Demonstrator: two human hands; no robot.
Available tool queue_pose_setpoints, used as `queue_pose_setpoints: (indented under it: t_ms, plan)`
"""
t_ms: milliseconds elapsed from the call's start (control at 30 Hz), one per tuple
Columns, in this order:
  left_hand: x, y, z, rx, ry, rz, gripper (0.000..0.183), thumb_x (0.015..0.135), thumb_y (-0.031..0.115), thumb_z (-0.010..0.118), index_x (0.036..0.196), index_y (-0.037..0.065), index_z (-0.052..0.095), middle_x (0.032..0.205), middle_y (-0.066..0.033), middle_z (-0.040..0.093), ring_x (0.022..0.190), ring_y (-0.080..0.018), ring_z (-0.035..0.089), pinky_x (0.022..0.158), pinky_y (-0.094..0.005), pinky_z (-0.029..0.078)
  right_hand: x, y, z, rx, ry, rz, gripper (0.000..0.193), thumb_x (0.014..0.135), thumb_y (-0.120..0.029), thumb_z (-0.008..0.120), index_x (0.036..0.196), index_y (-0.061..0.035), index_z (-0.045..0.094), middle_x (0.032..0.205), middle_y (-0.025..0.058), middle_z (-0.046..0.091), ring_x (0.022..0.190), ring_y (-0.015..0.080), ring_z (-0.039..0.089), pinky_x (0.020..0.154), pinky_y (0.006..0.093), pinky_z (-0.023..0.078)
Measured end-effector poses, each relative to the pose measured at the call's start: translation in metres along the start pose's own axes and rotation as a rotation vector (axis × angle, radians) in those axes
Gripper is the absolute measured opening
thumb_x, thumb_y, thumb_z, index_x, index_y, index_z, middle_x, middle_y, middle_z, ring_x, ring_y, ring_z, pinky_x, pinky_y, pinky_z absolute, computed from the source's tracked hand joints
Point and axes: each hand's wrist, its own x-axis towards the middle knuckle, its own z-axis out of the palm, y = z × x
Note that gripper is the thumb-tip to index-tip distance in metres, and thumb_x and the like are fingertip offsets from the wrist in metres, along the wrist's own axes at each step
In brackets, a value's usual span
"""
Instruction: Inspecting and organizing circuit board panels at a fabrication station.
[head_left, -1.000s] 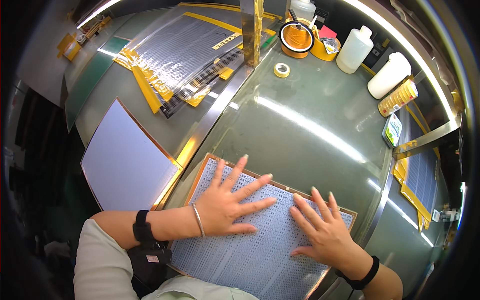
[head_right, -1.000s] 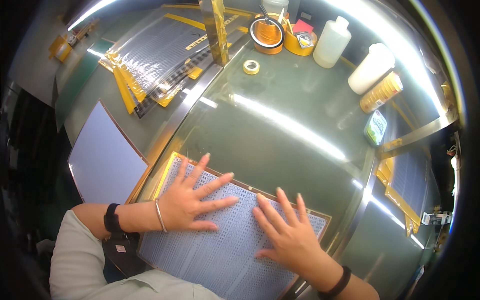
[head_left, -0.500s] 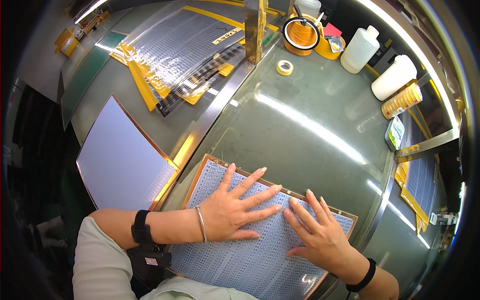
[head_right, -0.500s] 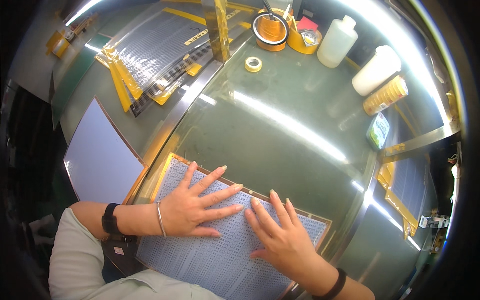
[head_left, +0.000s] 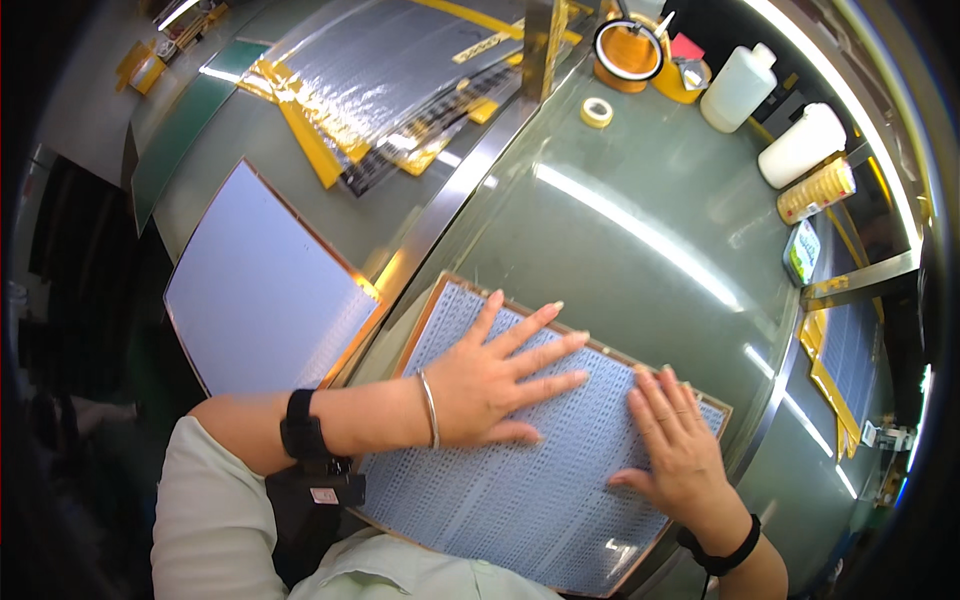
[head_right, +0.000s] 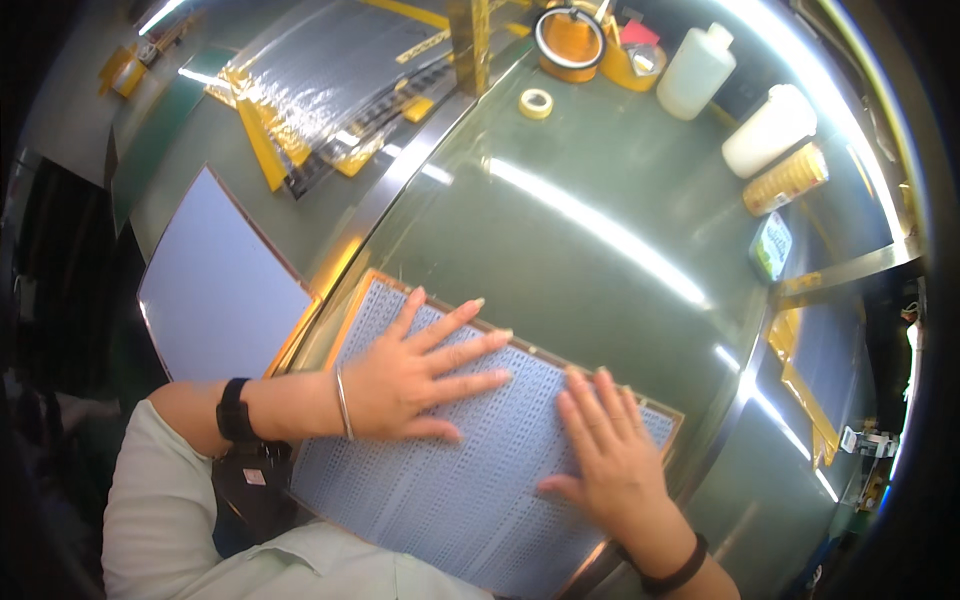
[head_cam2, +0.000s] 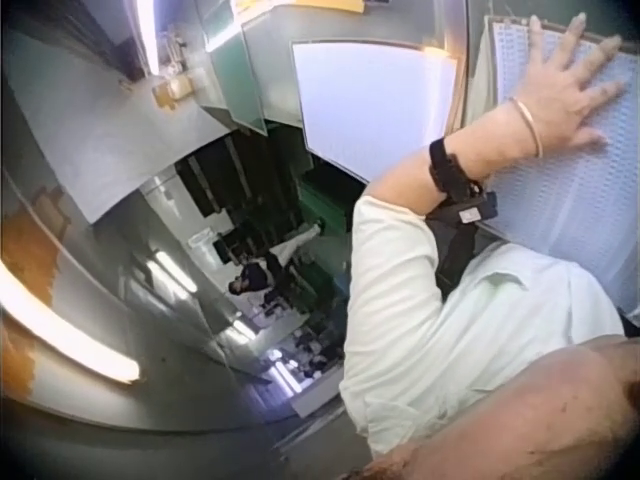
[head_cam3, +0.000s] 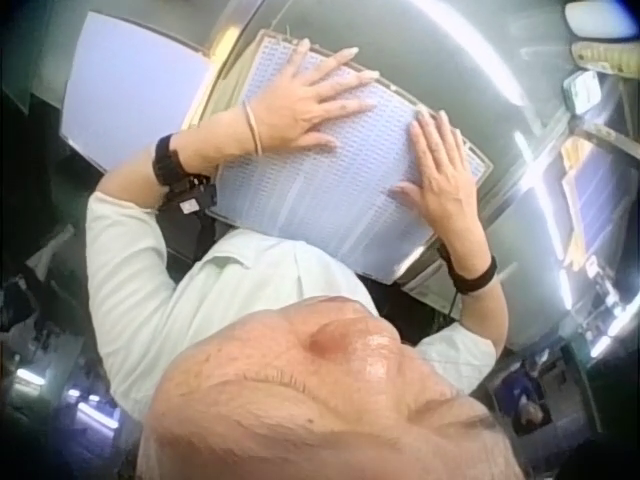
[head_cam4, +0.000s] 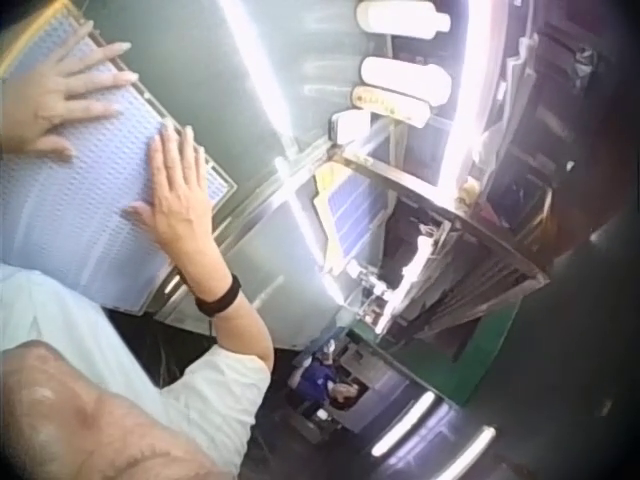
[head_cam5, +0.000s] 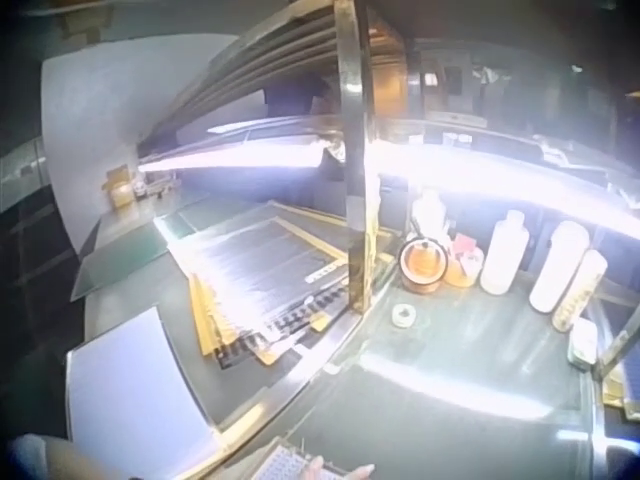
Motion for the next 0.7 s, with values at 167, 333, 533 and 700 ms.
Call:
queue_pose_setpoints:
  t_ms: [167, 333, 533, 700]
  plan:
    - [-0.014, -0.023, -0.012, 0.073, 0.013, -0.197, 0.067, 0.08, 0.046, 0.059, 0.135, 0.012, 0.04, 0.145, -0.0157, 0.027, 0.136, -0.0326, 0.022, 0.106, -0.0548, 0.019, -0.016, 0.003, 0.007, -0.074, 0.025, 0.134, 0.086, 0.065, -0.045, 0.067, 0.132, 0.0019, 0.038, 0.141, 0.0187, 0.033, 0.132, 0.04, 0.028, 0.106, 0.0491, 0.026]
    - [-0.025, -0.03, 0.002, 0.138, 0.127, -0.247, 0.064, 0.082, 0.046, 0.057, 0.137, 0.019, 0.039, 0.145, -0.0204, 0.024, 0.136, -0.0358, 0.021, 0.109, -0.0506, 0.015, -0.011, -0.003, 0.008, -0.105, 0.043, 0.178, 0.087, 0.065, -0.042, 0.068, 0.134, -0.0009, 0.036, 0.142, 0.0158, 0.032, 0.133, 0.0383, 0.026, 0.107, 0.047, 0.026]
    - [-0.015, -0.012, 0.023, 0.088, 0.24, -0.22, 0.056, 0.08, 0.051, 0.057, 0.131, 0.029, 0.047, 0.144, -0.0248, 0.022, 0.134, -0.0456, 0.016, 0.107, -0.0576, 0.013, -0.01, -0.009, 0.012, -0.078, 0.034, 0.196, 0.087, 0.062, -0.032, 0.072, 0.136, -0.0046, 0.035, 0.143, 0.0131, 0.031, 0.134, 0.0365, 0.025, 0.108, 0.045, 0.027]
    - [0.006, 0.006, 0.04, 0.05, 0.311, -0.166, 0.053, 0.079, 0.051, 0.057, 0.126, 0.028, 0.052, 0.142, -0.0271, 0.025, 0.132, -0.0497, 0.015, 0.102, -0.0665, 0.009, -0.011, -0.012, 0.012, -0.06, 0.06, 0.199, 0.088, 0.06, -0.029, 0.073, 0.135, -0.005, 0.035, 0.143, 0.012, 0.032, 0.134, 0.0352, 0.025, 0.108, 0.0447, 0.027]
